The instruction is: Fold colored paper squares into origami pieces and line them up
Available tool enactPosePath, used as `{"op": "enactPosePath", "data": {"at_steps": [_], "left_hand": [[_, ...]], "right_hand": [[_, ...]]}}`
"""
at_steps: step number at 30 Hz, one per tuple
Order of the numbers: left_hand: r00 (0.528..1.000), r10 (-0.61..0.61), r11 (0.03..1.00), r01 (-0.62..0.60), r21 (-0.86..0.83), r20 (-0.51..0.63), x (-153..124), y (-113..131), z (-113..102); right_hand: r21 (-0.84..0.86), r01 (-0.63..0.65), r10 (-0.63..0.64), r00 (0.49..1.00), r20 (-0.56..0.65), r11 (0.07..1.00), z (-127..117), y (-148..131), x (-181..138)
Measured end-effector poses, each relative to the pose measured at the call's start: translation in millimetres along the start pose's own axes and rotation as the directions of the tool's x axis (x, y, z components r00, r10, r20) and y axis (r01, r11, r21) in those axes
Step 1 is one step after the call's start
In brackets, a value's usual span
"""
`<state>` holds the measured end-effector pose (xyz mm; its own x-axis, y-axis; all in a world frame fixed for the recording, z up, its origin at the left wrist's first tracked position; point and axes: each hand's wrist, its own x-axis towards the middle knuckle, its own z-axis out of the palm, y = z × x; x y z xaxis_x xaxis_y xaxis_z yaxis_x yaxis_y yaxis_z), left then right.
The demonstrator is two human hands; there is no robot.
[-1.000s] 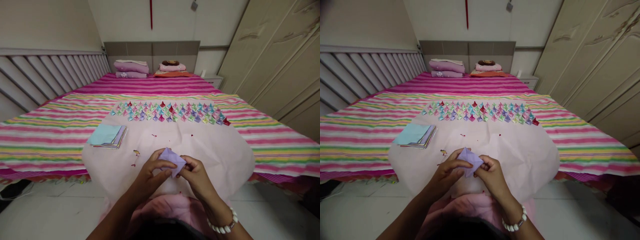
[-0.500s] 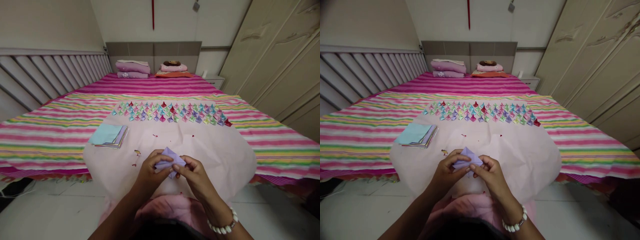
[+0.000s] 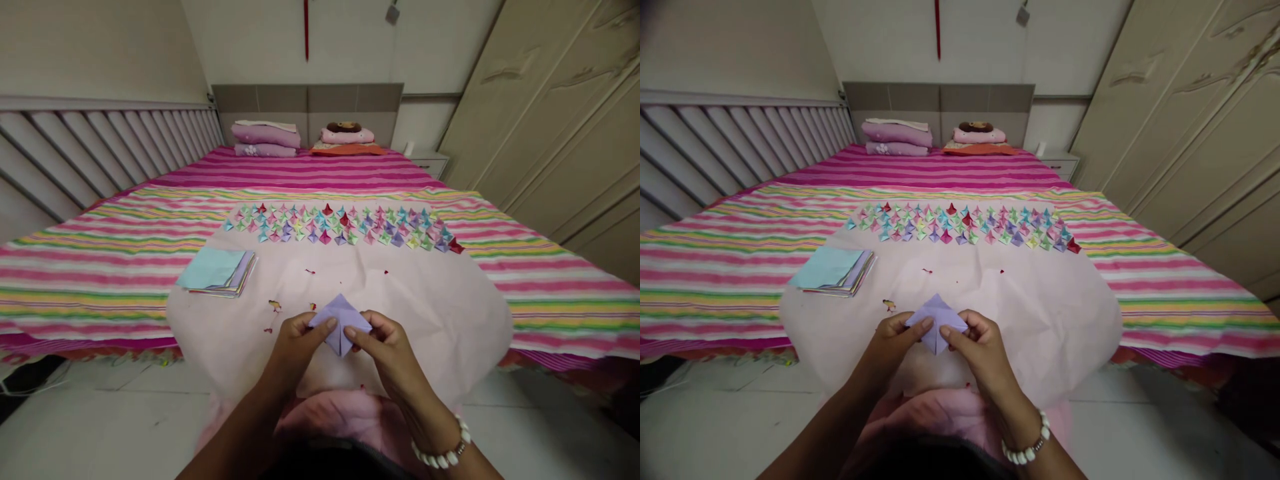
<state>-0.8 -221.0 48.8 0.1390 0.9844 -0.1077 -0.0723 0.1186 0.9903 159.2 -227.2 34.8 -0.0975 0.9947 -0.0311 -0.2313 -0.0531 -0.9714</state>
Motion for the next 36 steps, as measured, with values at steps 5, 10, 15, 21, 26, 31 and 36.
{"op": "enactPosePath", "data": {"at_steps": [5,10,15,21,26,31,36], "left_hand": [[0.996,0.039,0.987,-0.052,0.155,0.085,-2,5,0],[0.996,0.085,0.984,-0.083,0.158,-0.007,-2,8,0],[0.978,0.068,0.995,-0.054,0.079,-0.198,2,4,-1],[0.977,0.166,0.965,-0.188,-0.181,-0.132,3,-10,-2],[0.961,0.251,0.968,-0.248,-0.037,0.116,-3,-5,-6],[0.949,0.301,0.925,-0.315,0.211,0.094,-3,6,-8],[0.965,0.254,0.920,-0.263,0.291,0.068,-6,11,-7]], "right_hand": [[0.008,-0.065,0.065,0.997,0.035,0.998,-1,-4,0],[0.022,-0.068,0.068,0.998,0.014,0.997,2,-4,-1],[0.027,-0.033,0.034,0.999,-0.019,0.999,3,0,-1],[0.027,-0.033,0.035,0.997,-0.065,0.999,3,1,-1],[0.018,-0.028,0.029,0.999,-0.037,0.999,3,1,-2],[0.039,0.019,-0.019,1.000,0.007,0.999,1,-3,-4],[0.037,0.092,-0.092,0.996,-0.004,0.995,-1,-7,-5]]}}
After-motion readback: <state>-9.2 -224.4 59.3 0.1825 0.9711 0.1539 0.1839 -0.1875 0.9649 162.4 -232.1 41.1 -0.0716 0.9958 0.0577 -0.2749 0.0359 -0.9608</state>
